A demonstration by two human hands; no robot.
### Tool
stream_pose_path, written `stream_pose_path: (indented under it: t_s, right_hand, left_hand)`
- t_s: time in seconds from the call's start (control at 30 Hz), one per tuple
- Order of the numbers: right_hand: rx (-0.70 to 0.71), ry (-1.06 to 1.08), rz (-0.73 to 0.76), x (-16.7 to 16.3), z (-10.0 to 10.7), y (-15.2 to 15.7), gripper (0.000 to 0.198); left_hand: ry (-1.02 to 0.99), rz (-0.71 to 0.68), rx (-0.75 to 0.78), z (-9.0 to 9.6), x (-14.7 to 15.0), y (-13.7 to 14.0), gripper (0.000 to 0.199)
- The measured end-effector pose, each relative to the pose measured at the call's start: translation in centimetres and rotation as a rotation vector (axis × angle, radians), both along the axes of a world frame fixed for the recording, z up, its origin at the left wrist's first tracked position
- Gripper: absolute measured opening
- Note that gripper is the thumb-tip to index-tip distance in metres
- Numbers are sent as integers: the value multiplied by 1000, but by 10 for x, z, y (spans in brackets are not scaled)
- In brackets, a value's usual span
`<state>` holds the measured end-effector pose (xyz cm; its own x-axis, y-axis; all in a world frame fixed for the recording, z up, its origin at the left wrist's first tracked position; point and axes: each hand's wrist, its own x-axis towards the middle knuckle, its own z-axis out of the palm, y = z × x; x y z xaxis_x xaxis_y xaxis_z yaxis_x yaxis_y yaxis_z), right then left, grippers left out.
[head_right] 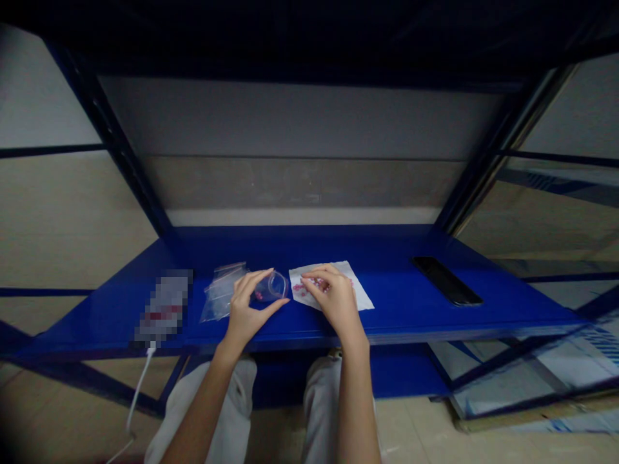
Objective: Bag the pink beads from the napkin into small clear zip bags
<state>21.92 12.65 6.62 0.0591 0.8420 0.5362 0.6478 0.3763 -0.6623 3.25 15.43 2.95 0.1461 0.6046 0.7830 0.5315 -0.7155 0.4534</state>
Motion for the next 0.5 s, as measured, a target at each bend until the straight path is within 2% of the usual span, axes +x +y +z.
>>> stream_pose_path:
  t_s: [0.1, 0.27, 0.37, 0.5]
  right_hand:
    - [-104, -67, -136, 17, -7, -3, 14]
    - [-387, -202, -318, 35, -17, -10, 11]
    - [-519, -237, -344, 39, -18, -12, 14]
    - [-544, -236, -308, 40, -19, -12, 17]
  left_hand:
    - [-19, 12, 1, 1, 0, 0, 52]
    - [-93, 40, 8, 2, -1, 0, 51]
    - [-120, 49, 10, 2, -1, 0, 51]
    - [-122, 24, -1, 2, -1, 0, 51]
